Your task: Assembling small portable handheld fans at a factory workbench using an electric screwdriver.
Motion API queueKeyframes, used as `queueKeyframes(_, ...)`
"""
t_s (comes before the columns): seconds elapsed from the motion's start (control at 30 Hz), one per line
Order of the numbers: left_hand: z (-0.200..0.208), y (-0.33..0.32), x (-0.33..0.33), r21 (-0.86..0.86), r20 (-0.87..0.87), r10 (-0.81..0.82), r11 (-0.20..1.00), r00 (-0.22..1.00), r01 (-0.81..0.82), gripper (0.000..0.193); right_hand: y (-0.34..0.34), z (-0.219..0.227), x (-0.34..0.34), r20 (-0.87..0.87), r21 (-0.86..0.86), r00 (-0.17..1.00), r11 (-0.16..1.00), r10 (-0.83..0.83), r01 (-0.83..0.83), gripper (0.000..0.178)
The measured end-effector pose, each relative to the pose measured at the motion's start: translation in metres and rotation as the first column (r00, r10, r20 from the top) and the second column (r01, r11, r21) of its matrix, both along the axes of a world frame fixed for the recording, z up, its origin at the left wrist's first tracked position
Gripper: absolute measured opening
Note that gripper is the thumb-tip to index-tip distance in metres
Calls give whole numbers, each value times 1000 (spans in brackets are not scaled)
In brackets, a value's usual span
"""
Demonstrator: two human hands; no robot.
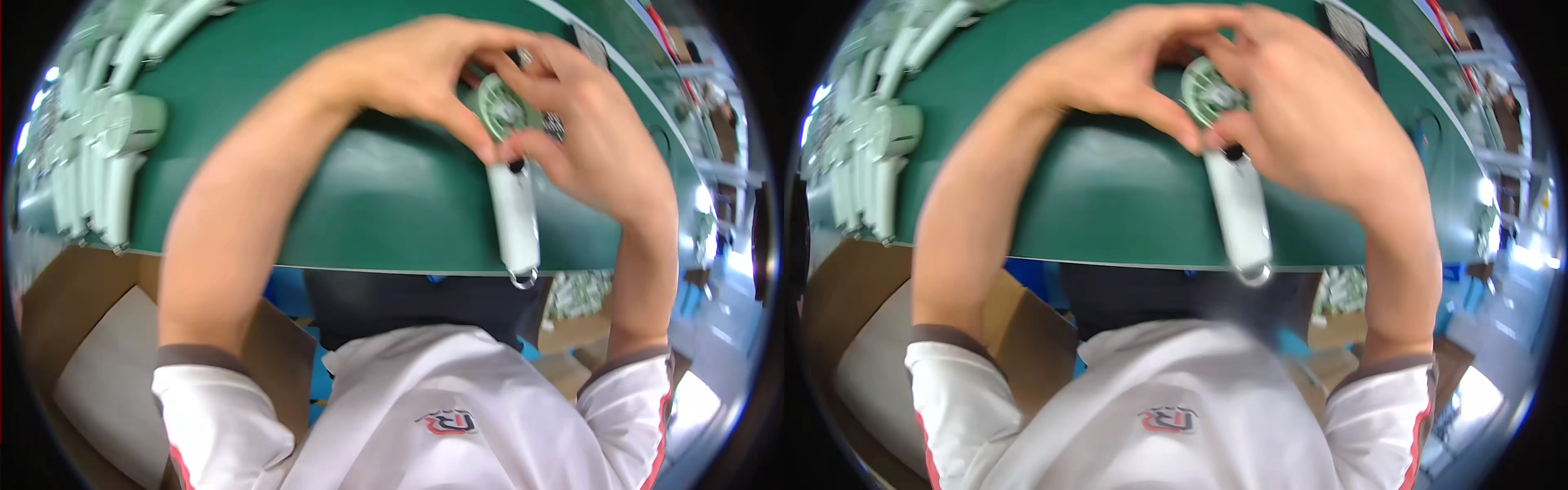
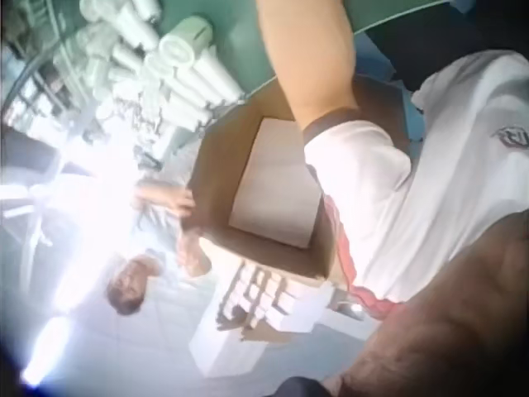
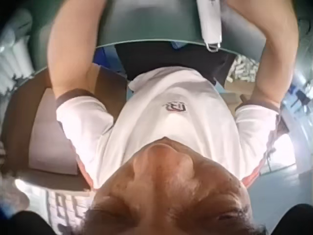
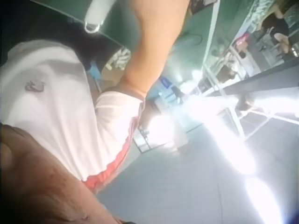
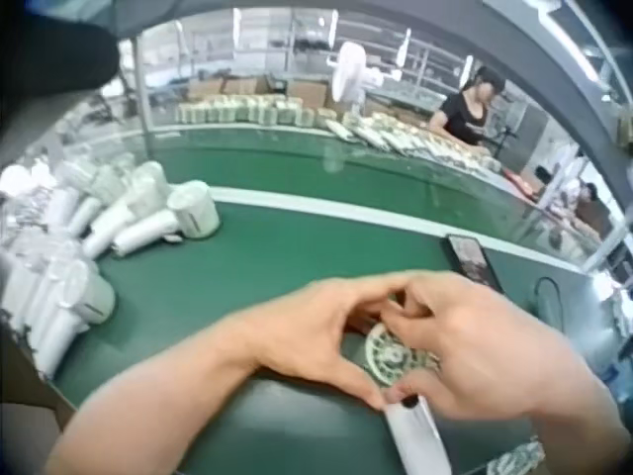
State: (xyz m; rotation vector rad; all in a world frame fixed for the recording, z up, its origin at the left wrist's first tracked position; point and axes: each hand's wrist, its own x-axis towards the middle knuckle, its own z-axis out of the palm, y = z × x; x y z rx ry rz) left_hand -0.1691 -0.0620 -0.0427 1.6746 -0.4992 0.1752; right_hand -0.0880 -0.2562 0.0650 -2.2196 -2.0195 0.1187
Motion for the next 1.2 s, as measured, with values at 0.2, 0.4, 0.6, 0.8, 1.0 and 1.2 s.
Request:
queueKeyframes(0.2, 11, -9, 2, 48, -72, -24, 998, 997, 28, 110, -27, 1, -17, -215, 175, 971, 974, -107, 147, 57)
queueKeyframes(0.4, 13, -14, -1, 100, -111, -29, 994, 993, 40, 90, -178, -42, 48, 42, 280, 661, 643, -750, 712, 36)
queueKeyframes(0.6, 19, -12, -1, 108, -181, -41, 992, 983, 62, 77, -211, -66, 66, 272, 302, 424, 496, -864, 814, 48)
queueKeyframes(0.8, 33, -17, 1, 57, -360, 2, 998, 933, 19, 77, -227, -57, 84, 308, 257, 230, 313, -923, 914, 47)
queueKeyframes(1.0, 40, -17, 13, 139, -402, 0, 988, 916, 61, 75, -250, -77, 117, 251, 216, 289, 345, -924, 914, 50)
queueKeyframes(1.2, 44, -20, 21, 187, -415, -40, 974, 909, 129, 74, -232, -29, 89, -964, -26, 6, 118, -267, 993, 49)
